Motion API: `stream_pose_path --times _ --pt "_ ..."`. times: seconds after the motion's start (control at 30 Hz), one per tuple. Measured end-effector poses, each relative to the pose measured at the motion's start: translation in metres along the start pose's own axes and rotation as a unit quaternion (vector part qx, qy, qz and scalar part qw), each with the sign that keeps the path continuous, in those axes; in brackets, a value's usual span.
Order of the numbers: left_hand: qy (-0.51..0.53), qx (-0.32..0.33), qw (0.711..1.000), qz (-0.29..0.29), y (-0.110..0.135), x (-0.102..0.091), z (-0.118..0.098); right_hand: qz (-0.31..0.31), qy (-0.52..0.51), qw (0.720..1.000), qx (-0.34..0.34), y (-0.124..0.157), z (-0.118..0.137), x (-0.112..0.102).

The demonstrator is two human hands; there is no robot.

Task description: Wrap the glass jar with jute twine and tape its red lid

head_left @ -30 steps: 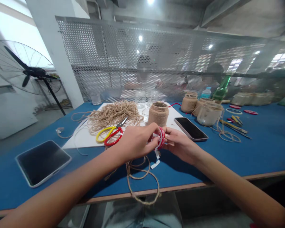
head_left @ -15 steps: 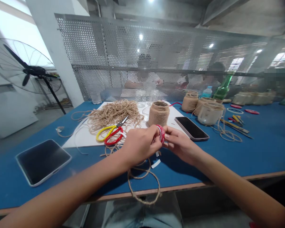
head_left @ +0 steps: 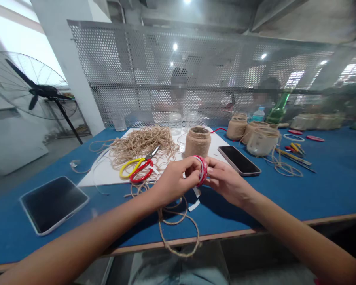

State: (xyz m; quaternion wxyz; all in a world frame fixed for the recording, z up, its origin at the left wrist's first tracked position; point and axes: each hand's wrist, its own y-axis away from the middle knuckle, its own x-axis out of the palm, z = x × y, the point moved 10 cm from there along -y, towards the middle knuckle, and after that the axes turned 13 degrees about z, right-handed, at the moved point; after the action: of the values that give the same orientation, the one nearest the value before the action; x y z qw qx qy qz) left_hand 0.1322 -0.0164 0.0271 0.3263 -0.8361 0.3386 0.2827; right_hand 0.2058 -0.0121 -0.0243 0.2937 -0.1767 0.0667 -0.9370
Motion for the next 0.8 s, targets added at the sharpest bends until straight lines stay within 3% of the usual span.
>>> stream_pose_path --times 0.57,0.8 --pt "0.085 -0.002 0.995 0.051 -0.003 0.01 0.008 0.004 -0.007 1.0 0.006 -0.001 -0.001 -0.002" --pt "0.06 -0.056 0.996 -0.031 0.0 -0.002 0.018 -0.003 0.002 1.0 -0.005 -0.003 -0.001 -0.006"
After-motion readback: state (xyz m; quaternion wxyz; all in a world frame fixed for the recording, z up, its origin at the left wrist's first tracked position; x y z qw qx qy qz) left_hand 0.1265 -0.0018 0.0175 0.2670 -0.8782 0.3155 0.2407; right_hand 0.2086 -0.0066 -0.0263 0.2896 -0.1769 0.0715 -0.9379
